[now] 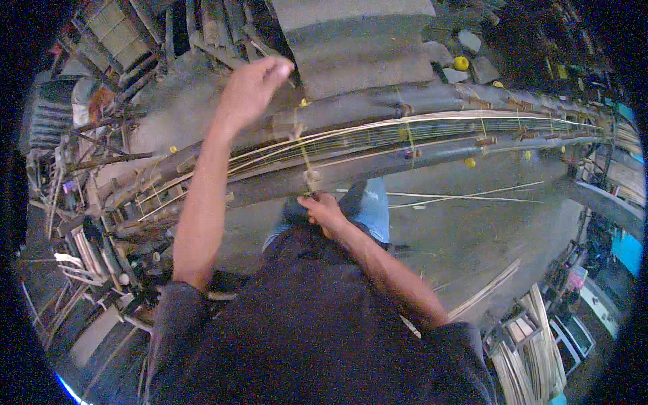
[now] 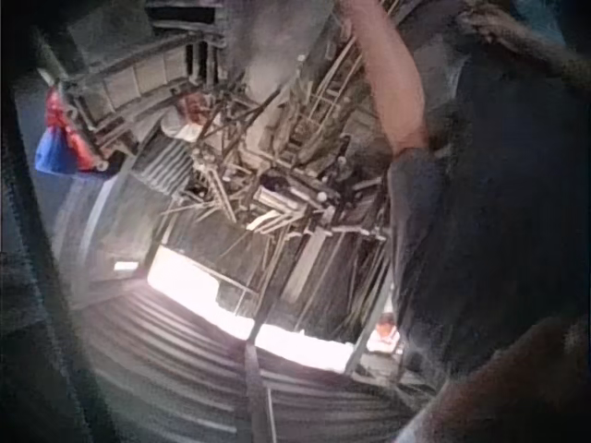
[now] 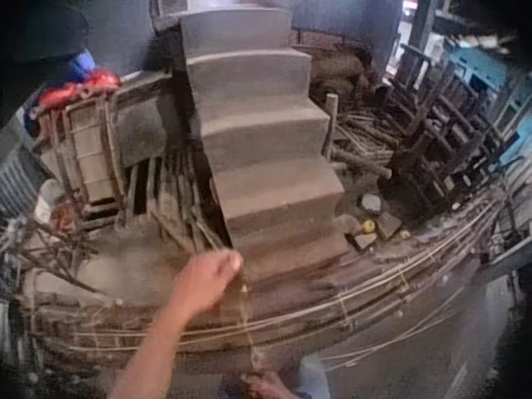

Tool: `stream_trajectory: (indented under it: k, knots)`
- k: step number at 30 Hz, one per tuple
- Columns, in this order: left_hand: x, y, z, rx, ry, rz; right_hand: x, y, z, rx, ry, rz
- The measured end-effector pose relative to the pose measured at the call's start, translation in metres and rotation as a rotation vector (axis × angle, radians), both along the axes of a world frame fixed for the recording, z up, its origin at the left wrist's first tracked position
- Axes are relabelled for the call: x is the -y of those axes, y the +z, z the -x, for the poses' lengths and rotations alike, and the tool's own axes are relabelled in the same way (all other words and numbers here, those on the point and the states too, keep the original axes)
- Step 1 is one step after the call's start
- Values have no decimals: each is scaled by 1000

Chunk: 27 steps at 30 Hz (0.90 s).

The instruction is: The person repeatedly ties yellow rope around a bundle of thin wooden sticks resting on a metal frame. They pull the rope, wrap it around the sticks, and secure it in place multiple times along the length of the bundle.

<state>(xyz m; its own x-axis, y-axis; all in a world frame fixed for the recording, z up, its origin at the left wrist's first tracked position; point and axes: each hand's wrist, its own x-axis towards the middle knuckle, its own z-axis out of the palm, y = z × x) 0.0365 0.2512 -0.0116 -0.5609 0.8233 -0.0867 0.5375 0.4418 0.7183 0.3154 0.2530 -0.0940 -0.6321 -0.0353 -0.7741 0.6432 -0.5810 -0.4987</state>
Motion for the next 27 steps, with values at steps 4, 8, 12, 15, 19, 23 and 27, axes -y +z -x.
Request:
stream_trajectory:
  k: [4, 8, 12, 15, 19, 23, 27]
  knots:
    - [93, -17, -66, -19, -15, 31, -23, 109, 1, -349, 378, -1220]
    - [88, -45, -98, -397, 59, -182, -26, 228, 119, -910, 985, -1608]
    - [81, -59, -95, -587, 258, -128, -34, 180, 212, -1436, 702, -1184]
    - [71, -58, -94, -436, 200, -176, -93, 90, 218, -422, 867, -1725]
    - [66, -57, -100, -433, 144, -150, -122, -3, 211, -580, 197, -897]
    - [79, -60, -98, -382, 232, -26, -36, 114, 82, -648, 422, -628]
    - [80, -49, -108, -305, 288, -325, 9, 6, 29, -793, 917, -1140]
